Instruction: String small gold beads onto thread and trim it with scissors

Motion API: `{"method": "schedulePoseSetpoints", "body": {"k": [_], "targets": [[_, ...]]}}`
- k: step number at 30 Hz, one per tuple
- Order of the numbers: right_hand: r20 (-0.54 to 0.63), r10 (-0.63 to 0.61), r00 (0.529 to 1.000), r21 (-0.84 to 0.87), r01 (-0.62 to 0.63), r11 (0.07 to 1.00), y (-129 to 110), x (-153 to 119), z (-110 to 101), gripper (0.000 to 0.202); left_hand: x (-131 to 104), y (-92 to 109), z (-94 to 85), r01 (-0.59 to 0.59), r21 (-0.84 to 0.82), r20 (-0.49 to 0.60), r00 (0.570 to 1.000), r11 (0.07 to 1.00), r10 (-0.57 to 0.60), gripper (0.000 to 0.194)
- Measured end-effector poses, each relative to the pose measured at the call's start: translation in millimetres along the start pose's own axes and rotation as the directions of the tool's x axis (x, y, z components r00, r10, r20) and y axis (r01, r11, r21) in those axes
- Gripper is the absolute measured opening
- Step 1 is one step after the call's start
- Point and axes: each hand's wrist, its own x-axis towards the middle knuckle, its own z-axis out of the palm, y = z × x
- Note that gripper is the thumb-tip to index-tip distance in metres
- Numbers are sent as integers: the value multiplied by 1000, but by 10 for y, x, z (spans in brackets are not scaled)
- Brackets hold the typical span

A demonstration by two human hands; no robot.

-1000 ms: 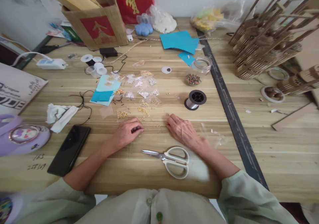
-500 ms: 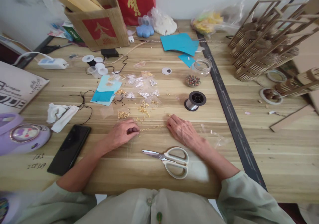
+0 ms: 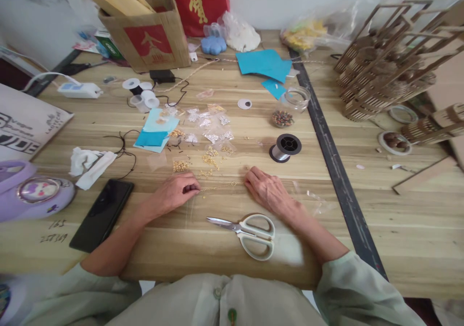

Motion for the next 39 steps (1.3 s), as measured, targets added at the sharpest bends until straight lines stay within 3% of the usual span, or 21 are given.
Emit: {"method": "schedulePoseSetpoints", "body": {"k": [11,21,35,39], "targets": [[-12,19,1000,72,-18,997,37,-25,-68,9,-30,15,-8,-46,-67,46,998,997,49,7],[-77,60,995,211,-43,977,94,-46,-112,20,-38,57,68,-105,-75,101,988,992,113,11],[-33,-135,990,343,138,929,-188,11,-42,16,-55,83,78,-181,6,116,977,983,180,18],[-20,-190,982,370,184,911,-270,30,-17,14,-46,95,86,-161,-117,35,985,980,166,20]]}}
